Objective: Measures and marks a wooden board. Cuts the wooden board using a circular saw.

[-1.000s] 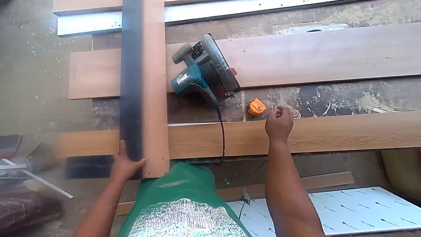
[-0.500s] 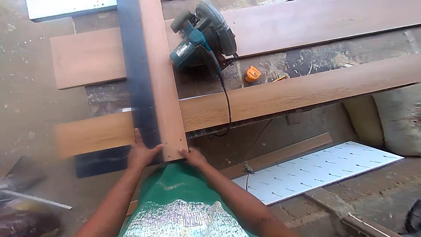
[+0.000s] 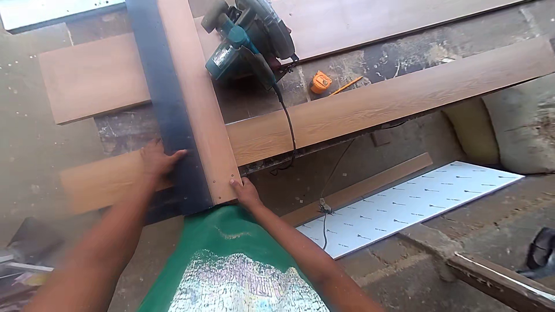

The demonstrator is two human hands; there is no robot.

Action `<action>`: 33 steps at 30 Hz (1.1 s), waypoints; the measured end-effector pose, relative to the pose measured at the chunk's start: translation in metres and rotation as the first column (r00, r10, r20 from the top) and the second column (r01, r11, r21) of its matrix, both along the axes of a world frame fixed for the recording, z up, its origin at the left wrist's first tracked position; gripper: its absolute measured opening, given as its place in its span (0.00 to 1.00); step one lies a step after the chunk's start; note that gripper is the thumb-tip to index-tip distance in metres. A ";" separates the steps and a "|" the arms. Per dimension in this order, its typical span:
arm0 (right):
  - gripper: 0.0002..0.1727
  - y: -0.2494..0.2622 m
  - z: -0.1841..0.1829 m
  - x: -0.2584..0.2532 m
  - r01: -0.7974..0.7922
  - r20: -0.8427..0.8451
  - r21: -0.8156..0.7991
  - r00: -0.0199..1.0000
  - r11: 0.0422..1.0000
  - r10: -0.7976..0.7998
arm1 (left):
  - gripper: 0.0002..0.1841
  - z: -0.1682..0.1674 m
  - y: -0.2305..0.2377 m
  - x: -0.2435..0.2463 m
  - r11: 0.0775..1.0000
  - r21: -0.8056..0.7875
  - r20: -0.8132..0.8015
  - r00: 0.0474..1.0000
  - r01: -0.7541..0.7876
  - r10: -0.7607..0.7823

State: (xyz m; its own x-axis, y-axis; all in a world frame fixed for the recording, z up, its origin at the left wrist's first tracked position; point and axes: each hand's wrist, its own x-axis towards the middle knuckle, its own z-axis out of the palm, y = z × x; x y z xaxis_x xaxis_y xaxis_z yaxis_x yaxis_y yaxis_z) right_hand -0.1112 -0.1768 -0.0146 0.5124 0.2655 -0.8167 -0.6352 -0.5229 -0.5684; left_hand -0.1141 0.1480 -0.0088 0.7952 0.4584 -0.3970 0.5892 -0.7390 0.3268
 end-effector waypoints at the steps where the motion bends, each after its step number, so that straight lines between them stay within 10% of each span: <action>1: 0.31 0.001 0.001 -0.003 0.018 0.001 -0.007 1.000 1.000 -0.018 | 0.50 0.001 0.000 -0.002 1.000 0.000 -0.002 1.000 -0.006 0.006; 33: 0.18 0.006 -0.013 0.032 0.376 -0.050 0.043 0.926 0.926 -0.374 | 0.58 -0.033 0.036 -0.020 0.977 0.103 0.124 0.972 0.186 -0.198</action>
State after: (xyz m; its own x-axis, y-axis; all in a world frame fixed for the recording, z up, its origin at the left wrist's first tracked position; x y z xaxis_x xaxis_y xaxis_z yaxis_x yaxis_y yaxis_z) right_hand -0.0793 -0.1706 -0.0272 0.5500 0.1022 -0.8289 -0.8018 -0.2129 -0.5583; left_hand -0.1338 0.1836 -0.0419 0.9145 0.3214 -0.2456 0.3894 -0.8639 0.3194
